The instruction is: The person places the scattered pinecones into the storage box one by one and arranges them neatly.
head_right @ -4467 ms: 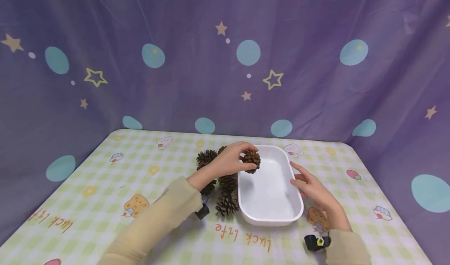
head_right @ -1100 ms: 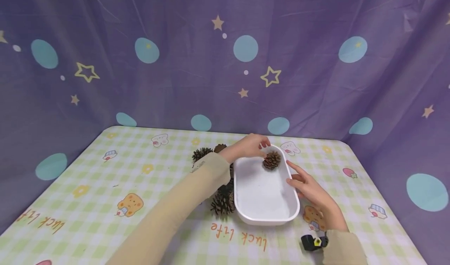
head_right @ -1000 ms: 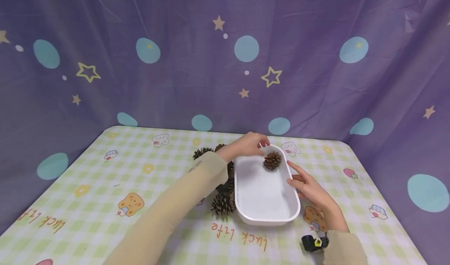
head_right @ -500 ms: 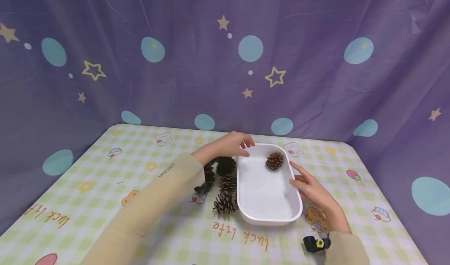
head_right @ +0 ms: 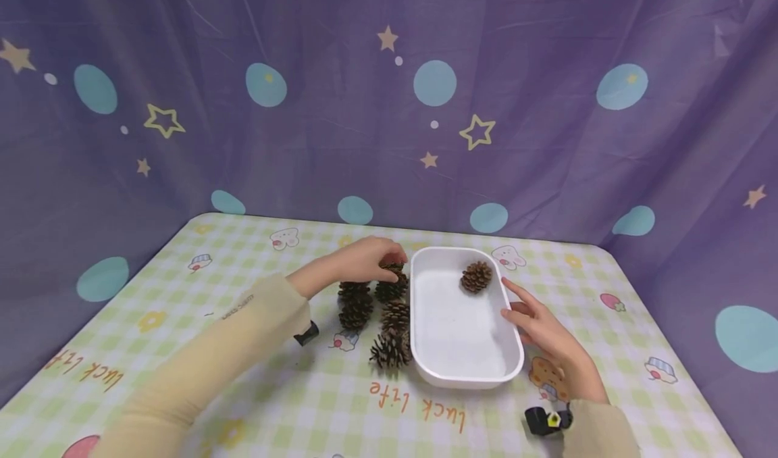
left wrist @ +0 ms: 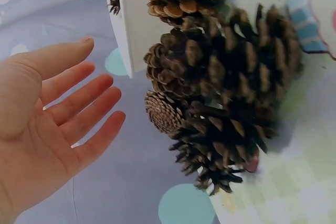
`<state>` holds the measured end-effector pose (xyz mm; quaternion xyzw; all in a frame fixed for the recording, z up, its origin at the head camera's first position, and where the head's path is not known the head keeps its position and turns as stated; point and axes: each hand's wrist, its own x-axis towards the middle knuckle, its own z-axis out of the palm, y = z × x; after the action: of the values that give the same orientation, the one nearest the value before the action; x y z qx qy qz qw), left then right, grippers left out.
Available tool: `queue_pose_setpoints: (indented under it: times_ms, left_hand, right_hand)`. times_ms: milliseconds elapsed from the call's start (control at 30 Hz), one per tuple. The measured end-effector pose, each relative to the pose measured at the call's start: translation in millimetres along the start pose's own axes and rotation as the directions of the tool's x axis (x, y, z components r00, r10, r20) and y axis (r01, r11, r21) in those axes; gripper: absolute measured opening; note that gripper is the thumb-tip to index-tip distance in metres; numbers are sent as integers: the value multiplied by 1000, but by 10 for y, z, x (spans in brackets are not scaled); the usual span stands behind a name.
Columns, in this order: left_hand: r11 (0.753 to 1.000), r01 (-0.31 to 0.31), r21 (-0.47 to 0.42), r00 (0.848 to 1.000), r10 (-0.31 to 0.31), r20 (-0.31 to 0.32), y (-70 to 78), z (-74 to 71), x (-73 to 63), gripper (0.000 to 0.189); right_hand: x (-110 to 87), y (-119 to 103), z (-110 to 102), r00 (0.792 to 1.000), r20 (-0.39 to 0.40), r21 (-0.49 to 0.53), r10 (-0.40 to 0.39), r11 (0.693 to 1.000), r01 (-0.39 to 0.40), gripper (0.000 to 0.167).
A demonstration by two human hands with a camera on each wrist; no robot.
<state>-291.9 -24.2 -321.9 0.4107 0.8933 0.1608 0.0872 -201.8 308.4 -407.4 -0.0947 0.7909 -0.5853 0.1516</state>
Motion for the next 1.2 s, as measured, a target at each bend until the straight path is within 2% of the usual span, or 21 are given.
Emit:
queue_pose_setpoints:
  times_ms: [233,400,733,900,1000,1200]
  left_hand:
    - [997,61,-50,998,-60,4,-94,54,-269,35]
    - [994,95,-57,995,-94,11,-152,120,-413,35]
    - [986,150,75,989,-149,-20,-156,325,-639,39]
    - [979,159,127,987,-153,-54,-162,418,-705,46]
    - [977,144,155,988,-132,-86,-170,470,-731,47]
    - [980,126,155,987,-109,-117,-154,526,-766,43]
  right_hand:
    - [-5,1,-3,1000,-2,-7,4,1000,-4,67]
    - [-8,7,-7,1000,-9,-7,15,1000,-15,66]
    - [-1,13,11,1000,-9,0,1,1000,-1,66]
    - [4,20,9,1000,-12,1,12,1000,-12,67]
    - [0,13,3,1000,-8,-6,2,1000,-3,67]
    - [5,8,-2,1000,-5,-10,10,1000,-10,67]
